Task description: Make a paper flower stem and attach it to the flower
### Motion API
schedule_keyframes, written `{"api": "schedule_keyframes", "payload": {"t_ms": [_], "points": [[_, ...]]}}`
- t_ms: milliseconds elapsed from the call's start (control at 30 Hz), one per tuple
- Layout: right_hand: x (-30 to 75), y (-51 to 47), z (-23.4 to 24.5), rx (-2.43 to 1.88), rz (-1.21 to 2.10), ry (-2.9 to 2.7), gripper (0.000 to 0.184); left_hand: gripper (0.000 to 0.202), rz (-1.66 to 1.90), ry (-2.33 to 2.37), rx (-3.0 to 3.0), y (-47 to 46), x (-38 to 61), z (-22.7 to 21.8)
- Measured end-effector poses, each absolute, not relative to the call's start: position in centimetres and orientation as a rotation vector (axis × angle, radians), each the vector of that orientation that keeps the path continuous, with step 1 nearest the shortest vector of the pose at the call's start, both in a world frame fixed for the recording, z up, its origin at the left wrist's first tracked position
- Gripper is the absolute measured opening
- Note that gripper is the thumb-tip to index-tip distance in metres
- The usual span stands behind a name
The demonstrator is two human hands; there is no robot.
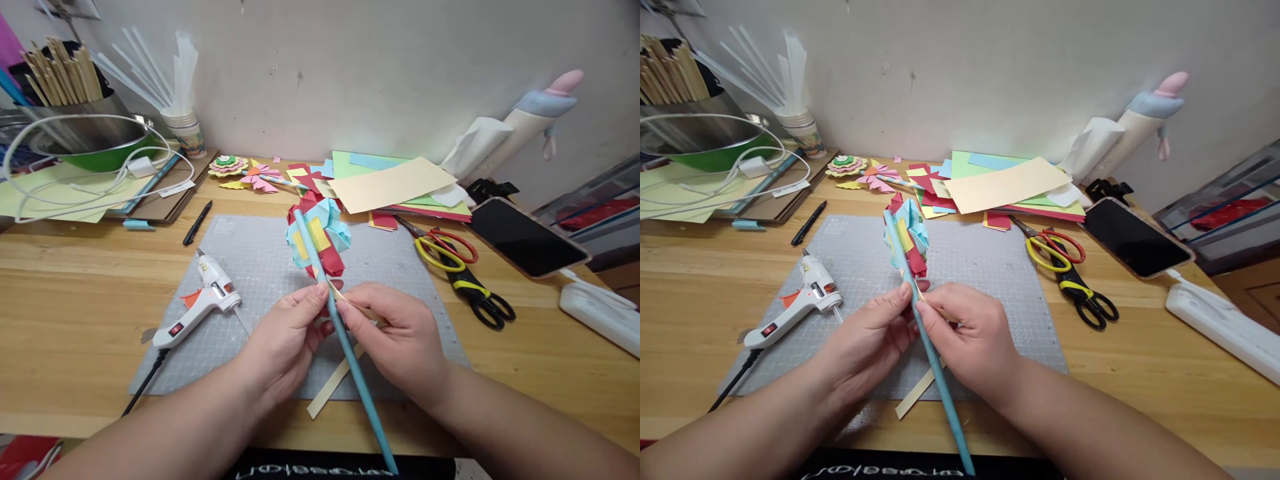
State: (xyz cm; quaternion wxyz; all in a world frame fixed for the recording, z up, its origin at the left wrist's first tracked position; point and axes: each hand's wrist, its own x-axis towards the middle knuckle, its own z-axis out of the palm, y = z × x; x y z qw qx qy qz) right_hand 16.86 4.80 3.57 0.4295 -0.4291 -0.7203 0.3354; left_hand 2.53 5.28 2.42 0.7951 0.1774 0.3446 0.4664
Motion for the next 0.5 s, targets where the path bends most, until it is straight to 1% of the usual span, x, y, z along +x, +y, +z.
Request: {"api": "schedule_keyframes", "payload": {"t_ms": [100, 233, 333, 433, 467, 500], "points": [[16.9, 4.8, 3.7, -1.074, 1.025, -1.654, 0.013, 0.020, 1.066, 0.773, 0.423, 5.4, 2.3, 2.9], [17.9, 5.9, 4.0, -1.035, 1.526, -1.318, 0.026, 0.021, 1.139, 0.828, 0.399, 6.1, 1.6, 3.6], [20.1, 7.6, 4.6, -0.952, 1.906, -1.201, 0.027, 0.014, 1.255, 0.891, 0.288, 7.1, 0.9, 4.3], [22.7, 9.5, 5.0, -0.946, 1.936, -1.248, 0.026, 0.012, 1.351, 0.982, 0.241, 8.0, 0.0, 4.6], [23.3, 10.0, 5.0, -0.975, 1.890, -1.294, 0.025, 0.013, 1.369, 1.007, 0.260, 8.2, -0.2, 4.6], [23.7, 10.4, 4.9, -1.065, 1.748, -1.318, 0.024, 0.015, 1.379, 1.026, 0.294, 8.3, -0.4, 4.5]]}}
